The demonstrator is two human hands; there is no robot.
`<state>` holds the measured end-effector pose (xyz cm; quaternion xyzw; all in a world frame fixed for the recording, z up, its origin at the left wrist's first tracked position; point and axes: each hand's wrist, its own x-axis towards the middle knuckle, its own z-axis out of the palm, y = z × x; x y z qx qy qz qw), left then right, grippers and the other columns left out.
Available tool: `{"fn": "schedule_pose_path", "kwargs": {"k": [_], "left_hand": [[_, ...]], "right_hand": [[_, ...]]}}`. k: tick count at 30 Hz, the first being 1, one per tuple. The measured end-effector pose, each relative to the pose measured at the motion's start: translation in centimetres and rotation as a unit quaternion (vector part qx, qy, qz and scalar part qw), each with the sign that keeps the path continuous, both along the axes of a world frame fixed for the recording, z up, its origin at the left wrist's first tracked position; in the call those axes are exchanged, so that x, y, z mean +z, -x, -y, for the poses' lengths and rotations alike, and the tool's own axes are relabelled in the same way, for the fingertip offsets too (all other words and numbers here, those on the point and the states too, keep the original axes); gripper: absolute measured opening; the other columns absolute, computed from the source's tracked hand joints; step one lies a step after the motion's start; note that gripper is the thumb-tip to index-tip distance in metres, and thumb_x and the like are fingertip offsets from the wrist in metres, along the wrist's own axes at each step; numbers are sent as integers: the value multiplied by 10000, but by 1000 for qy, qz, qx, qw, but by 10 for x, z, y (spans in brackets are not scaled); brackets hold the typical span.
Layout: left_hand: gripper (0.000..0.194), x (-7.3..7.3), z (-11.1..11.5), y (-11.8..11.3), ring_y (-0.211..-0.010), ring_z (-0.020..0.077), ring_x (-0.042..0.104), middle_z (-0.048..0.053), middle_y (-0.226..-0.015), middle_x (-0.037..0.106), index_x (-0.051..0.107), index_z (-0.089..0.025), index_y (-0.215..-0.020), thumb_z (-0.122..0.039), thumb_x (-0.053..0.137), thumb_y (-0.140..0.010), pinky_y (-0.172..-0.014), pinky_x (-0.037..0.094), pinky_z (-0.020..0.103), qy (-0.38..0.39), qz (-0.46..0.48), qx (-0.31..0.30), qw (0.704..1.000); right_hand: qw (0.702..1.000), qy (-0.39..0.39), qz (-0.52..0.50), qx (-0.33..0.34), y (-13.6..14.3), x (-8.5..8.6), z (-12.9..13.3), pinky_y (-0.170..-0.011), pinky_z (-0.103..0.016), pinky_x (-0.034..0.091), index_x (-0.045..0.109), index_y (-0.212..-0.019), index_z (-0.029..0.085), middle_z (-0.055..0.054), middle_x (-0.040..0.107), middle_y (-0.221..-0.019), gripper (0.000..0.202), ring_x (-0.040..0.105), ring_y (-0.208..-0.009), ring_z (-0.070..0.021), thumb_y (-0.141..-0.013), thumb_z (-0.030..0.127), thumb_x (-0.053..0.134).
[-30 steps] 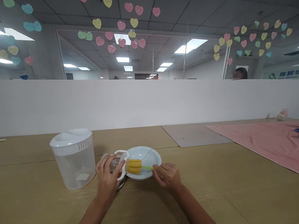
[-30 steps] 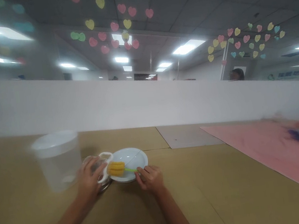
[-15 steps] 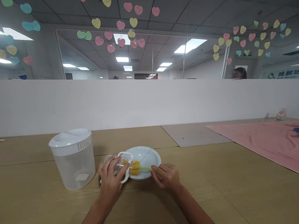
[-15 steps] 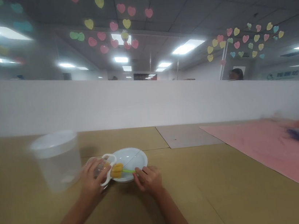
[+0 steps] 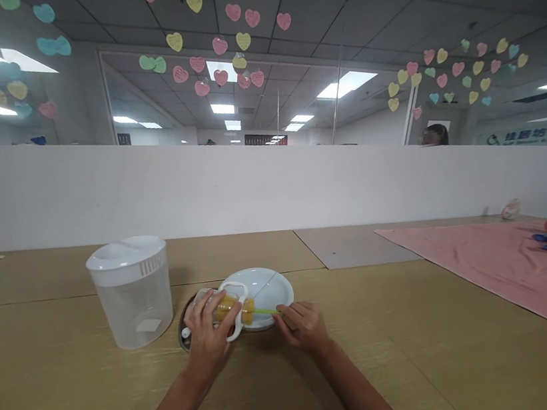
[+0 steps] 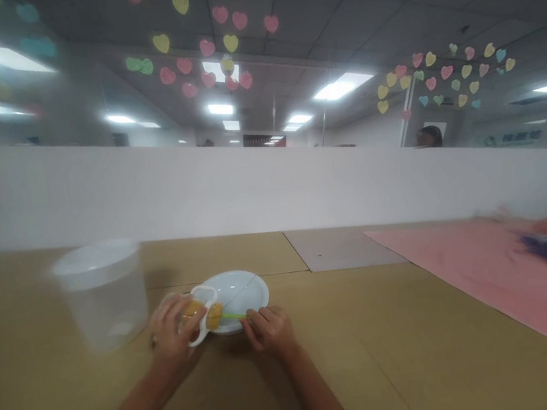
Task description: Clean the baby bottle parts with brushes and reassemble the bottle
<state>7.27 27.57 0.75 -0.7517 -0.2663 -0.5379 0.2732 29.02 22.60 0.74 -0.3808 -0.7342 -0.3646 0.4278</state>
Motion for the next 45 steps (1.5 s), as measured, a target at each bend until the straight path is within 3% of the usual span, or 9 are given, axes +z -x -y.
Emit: {"fn": "schedule_pose_path", "kwargs": {"k": [5,10,16,19,24,30,37,41,45], "left_hand": [[275,-2,13,-18,-1115,256,428,64,-1078,556,617,-301,-963,-125,555,-761,-957,278,487,-42,1,-48,998],[283,1,11,-17,-1115,247,433,62,-1076,568,618,-307,-992,-134,515,-792,-966,270,470,-28,9,-41,999],[330,8,-8,10,-1135,258,421,66,-1130,553,611,-315,-1033,-116,493,-798,-954,289,456,20,-17,29,999],[372,8,-18,27,-1173,277,384,83,-1172,523,600,-294,-1075,-93,477,-788,-946,292,463,67,-7,112,991],[434,4,-34,47,-1218,291,330,81,-1241,470,556,-334,-1145,-92,450,-800,-980,212,517,69,12,192,979],[450,0,-32,37,-1199,276,342,43,-1234,473,562,-396,-1106,-95,434,-797,-1000,154,539,84,-13,143,986],[406,9,-22,25,-1130,304,387,119,-1211,445,477,-198,-1173,-286,489,-777,-917,311,490,196,99,76,973],[444,11,-15,18,-1112,267,424,115,-1188,469,396,-180,-1210,-376,458,-816,-926,344,443,207,155,-14,966],[543,7,-9,12,-1071,246,485,115,-1187,484,329,-184,-1255,-413,503,-794,-884,410,397,280,215,-77,932]], "right_hand": [[999,-11,2,37,10,2,0,-463,-226,312,574,-805,130,1,517,-525,75,463,-472,-96,-797,194,534],[999,-22,-12,22,10,3,-1,-467,-231,306,573,-776,138,-3,518,-532,71,454,-477,-103,-785,204,550],[999,-33,-16,-35,0,2,-3,-485,-236,299,585,-739,149,-4,520,-535,103,464,-490,-108,-782,241,568],[996,-40,-40,-67,-9,1,-5,-505,-232,312,596,-737,151,-5,539,-540,116,481,-498,-109,-789,251,567],[941,4,-271,-203,-24,-5,-13,-562,-221,345,608,-792,143,-35,615,-672,238,542,-587,-120,-852,334,482],[877,201,-342,-270,-28,-12,-21,-571,-237,324,602,-849,154,-47,626,-778,301,560,-689,-158,-862,371,395],[750,359,-445,-332,-35,-7,-21,-562,-245,312,547,-970,184,-50,628,-887,250,576,-780,-186,-865,328,371],[733,406,-415,-355,-37,-7,-22,-579,-242,320,513,-1046,179,-61,622,-938,249,578,-839,-187,-859,277,381],[740,417,-390,-355,-35,-8,-22,-579,-238,321,530,-1011,184,-58,624,-947,231,578,-837,-180,-855,274,386]]}}
